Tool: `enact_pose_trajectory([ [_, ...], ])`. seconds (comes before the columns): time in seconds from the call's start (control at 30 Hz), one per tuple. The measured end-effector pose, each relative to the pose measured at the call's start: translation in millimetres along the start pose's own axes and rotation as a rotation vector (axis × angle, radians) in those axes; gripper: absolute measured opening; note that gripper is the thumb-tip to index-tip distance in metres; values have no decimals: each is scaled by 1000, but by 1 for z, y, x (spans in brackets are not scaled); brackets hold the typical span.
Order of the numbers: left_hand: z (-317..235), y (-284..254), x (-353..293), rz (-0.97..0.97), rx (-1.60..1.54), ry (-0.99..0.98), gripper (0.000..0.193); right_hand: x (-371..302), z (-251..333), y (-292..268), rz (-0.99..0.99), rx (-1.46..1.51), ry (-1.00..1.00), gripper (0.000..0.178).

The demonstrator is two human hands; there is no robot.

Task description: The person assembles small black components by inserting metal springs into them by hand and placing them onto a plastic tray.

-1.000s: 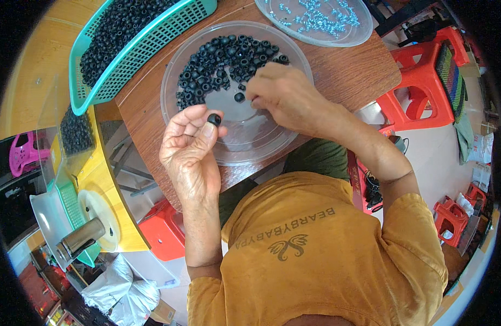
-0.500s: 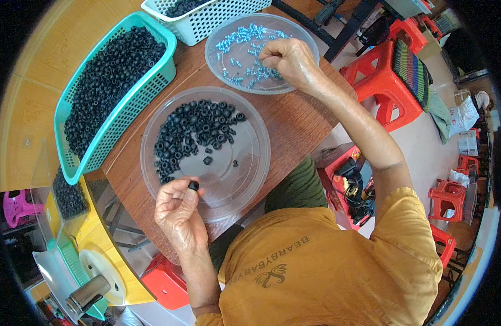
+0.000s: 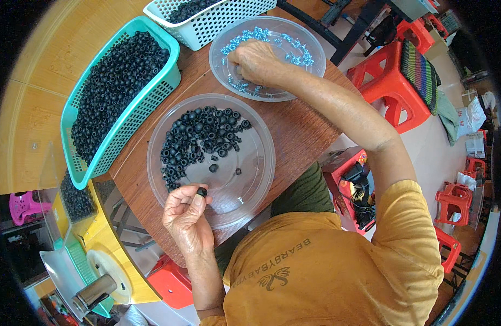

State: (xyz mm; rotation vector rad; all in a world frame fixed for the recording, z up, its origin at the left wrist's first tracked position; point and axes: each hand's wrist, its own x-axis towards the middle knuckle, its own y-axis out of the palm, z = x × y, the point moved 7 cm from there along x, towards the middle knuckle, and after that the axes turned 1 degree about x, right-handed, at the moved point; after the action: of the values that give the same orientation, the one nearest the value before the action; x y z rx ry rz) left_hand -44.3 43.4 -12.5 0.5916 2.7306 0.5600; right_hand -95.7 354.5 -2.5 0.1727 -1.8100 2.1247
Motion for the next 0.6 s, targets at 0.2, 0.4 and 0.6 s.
enact_pose_trajectory([
  [0.2,0,1,0,27,18,4,17,-1,-16,-4,-20,56,39,8],
  [0.4,0,0,2,22,-31,-28,17,-16,-35,-24,-50,449,205,14],
  [0.6,0,1,3,-6,-39,1,18,-20,-49,-15,-35,705,240,10],
])
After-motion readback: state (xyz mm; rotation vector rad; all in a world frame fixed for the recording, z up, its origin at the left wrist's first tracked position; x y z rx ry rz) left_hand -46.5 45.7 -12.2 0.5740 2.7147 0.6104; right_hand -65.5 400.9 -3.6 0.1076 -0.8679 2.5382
